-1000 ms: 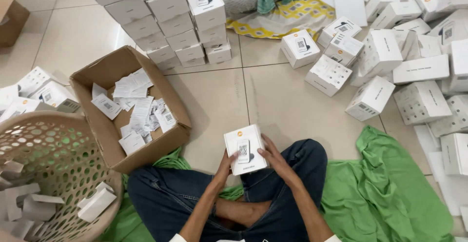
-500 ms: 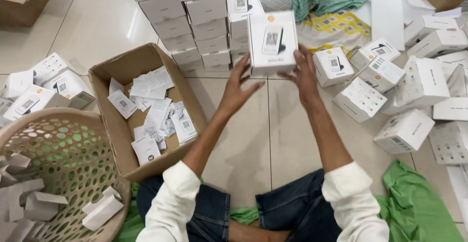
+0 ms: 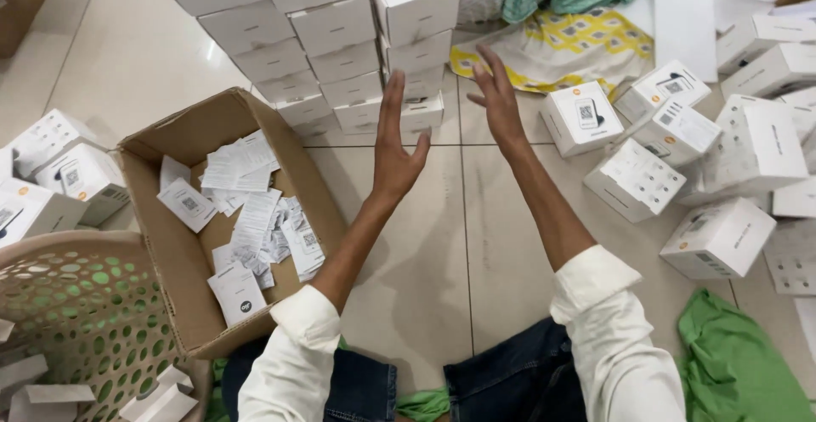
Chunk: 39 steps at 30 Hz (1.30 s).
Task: The person sits on the floor and packs white retail product boxes: they open a box, fold and insert a paper insert, close the lid, and place the finished box onto a stack. They repeatedly take empty boxes and paper inserts from a cardboard box and laundry basket beside them.
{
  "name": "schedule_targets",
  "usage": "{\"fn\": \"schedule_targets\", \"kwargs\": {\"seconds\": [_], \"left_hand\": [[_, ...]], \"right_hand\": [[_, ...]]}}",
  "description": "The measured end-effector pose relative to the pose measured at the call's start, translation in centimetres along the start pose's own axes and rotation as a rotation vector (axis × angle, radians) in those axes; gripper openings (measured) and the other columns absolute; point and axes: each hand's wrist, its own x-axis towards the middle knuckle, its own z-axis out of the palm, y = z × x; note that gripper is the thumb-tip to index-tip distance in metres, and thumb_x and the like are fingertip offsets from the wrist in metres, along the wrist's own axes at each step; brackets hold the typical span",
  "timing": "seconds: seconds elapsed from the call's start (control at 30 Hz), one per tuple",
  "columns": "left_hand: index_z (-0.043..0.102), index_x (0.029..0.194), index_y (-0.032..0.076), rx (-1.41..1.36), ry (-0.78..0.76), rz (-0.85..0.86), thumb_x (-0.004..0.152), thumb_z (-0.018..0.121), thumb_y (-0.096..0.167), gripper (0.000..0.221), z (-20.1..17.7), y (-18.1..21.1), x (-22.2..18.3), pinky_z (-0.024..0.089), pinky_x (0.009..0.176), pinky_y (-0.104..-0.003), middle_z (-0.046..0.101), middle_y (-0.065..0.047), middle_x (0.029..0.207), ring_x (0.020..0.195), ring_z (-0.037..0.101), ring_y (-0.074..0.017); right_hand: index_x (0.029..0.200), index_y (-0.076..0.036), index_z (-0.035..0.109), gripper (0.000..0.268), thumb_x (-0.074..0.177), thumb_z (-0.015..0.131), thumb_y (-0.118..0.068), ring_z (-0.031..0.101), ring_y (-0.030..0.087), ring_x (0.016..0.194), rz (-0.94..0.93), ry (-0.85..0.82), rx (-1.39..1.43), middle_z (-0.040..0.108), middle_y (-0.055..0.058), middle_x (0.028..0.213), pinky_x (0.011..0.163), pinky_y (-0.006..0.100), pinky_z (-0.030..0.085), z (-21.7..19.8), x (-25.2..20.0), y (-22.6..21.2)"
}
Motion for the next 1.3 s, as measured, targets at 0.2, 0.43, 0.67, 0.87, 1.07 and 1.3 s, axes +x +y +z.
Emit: {"fn": "schedule_targets", "kwargs": {"seconds": [0.2, 0.43, 0.67, 0.87, 1.07, 1.3], "left_hand": [[0.027, 0.165, 0.017, -0.129, -0.368, -0.074, 0.088, 0.071, 0.004, 0.09, 7.0, 2.2, -5.6, 0.029, 0.129, -0.042, 0.028, -0.007, 0.172, 0.16, 0.027, -0.0302], [0.033, 0.162, 0.016, -0.359, -0.655, -0.089, 0.087, 0.075, 0.011, 0.086, 23.6, 7.8, -9.4, 0.032, 0.127, -0.044, 0.038, -0.01, 0.168, 0.155, 0.037, -0.0307], [0.026, 0.16, 0.005, -0.473, -0.987, -0.427, 0.081, 0.082, 0.032, 0.1, 44.6, 7.7, -15.6, 0.039, 0.116, -0.043, 0.038, -0.017, 0.161, 0.147, 0.042, -0.0353], [0.047, 0.148, 0.001, -0.317, -0.838, -0.359, 0.085, 0.078, 0.034, 0.077, 43.6, 13.0, -17.4, 0.049, 0.1, -0.04, 0.052, -0.017, 0.139, 0.12, 0.059, -0.032], [0.073, 0.122, 0.002, -0.287, -0.467, -0.25, 0.095, 0.07, 0.025, 0.035, 28.0, 20.4, -15.5, 0.053, 0.088, -0.036, 0.062, -0.012, 0.112, 0.103, 0.064, -0.0239], [0.064, 0.138, 0.002, -0.281, -0.226, -0.179, 0.096, 0.068, 0.015, 0.044, 14.0, 22.9, -13.7, 0.049, 0.098, -0.038, 0.057, -0.014, 0.122, 0.113, 0.059, -0.0264]], "right_hand": [[0.151, -0.013, 0.052, 0.048, 0.106, 0.063, -0.026, 0.042, 0.028, 0.149, -0.11, 0.135, -0.539, 0.041, 0.01, 0.162, 0.114, 0.044, 0.044, -13.5, -13.6, 0.0], [0.147, -0.011, 0.057, 0.041, 0.108, 0.06, -0.02, 0.049, 0.026, 0.149, -0.099, 0.578, -0.616, 0.052, 0.009, 0.156, 0.126, 0.042, 0.038, -32.2, -27.1, 0.2], [0.16, -0.004, 0.033, 0.063, 0.107, 0.059, -0.025, 0.04, 0.034, 0.149, 0.069, 0.912, -0.473, 0.04, 0.018, 0.161, 0.12, 0.043, 0.033, -39.6, -35.7, 11.4], [0.154, -0.004, 0.043, 0.057, 0.107, 0.053, -0.034, 0.056, 0.026, 0.125, 0.254, 0.804, -0.349, 0.055, 0.015, 0.141, 0.105, 0.036, 0.044, -33.6, -38.5, 8.8], [0.141, 0.003, 0.058, 0.046, 0.109, 0.05, -0.03, 0.061, 0.022, 0.114, 0.111, 0.713, -0.22, 0.06, 0.01, 0.122, 0.1, 0.034, 0.049, -24.1, -41.3, 3.5], [0.139, 0.005, 0.057, 0.048, 0.108, 0.048, -0.03, 0.057, 0.023, 0.124, -0.08, 0.483, -0.032, 0.054, 0.009, 0.131, 0.109, 0.035, 0.045, -13.4, -37.1, -11.2]]}}
